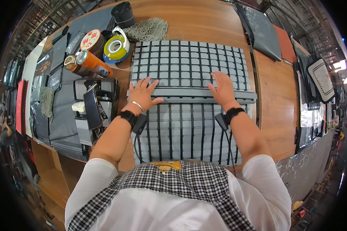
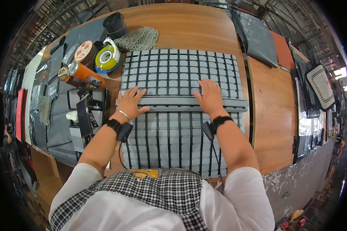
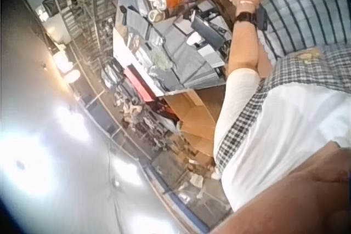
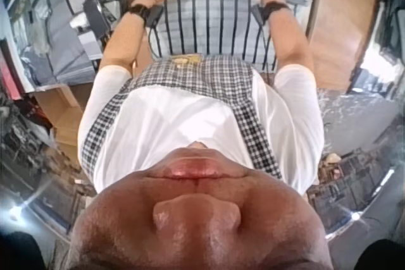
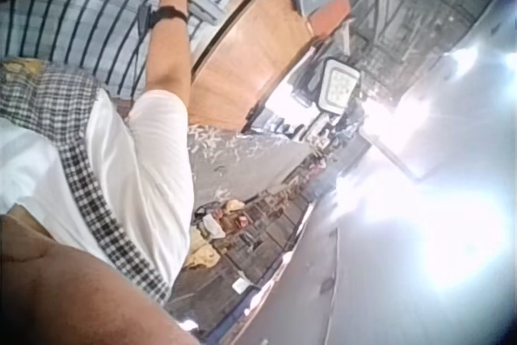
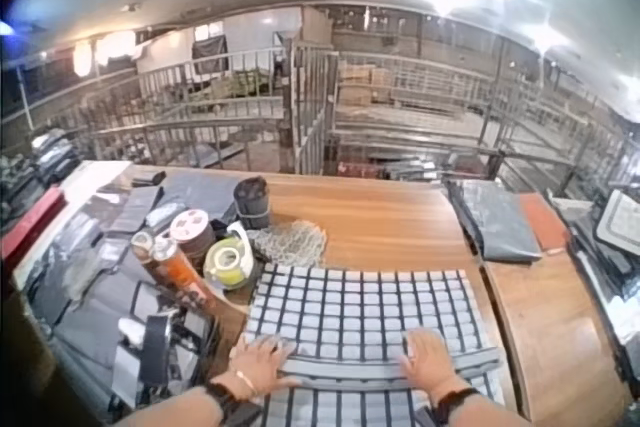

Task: The person picks up a gray mat and labels, carries them to a table, and compares the labels. They unroll the mat, roll it back up, and place it into a gray plastic bag before pressing it flat.

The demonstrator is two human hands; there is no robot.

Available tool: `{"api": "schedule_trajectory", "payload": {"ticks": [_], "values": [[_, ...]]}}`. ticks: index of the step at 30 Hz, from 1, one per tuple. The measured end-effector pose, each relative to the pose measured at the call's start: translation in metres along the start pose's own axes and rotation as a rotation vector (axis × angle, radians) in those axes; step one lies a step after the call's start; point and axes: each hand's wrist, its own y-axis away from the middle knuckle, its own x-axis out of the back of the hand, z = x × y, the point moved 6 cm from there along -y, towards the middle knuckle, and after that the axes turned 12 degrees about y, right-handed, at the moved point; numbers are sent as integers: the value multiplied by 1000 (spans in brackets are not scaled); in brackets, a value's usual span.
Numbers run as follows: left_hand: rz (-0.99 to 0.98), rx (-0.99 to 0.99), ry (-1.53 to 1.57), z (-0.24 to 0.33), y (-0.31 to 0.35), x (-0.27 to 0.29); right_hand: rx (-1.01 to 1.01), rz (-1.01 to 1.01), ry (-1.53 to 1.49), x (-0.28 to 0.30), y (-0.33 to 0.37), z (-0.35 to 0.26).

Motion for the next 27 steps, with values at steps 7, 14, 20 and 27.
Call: {"api": "schedule_trajectory", "payload": {"ticks": [7,14,20,27], "values": [[76,-134,231,-26,-61,26,133,-98,298,15,3,-14],[-51,-50,-73,-27,-12,2,-13,-363,450,-7,7,-19],[-457,-65,50,-7,80,-21,99,-586,297,-3,112,-47],[-560,-161,71,17,215,-53,223,-514,79,17,260,-93]]}}
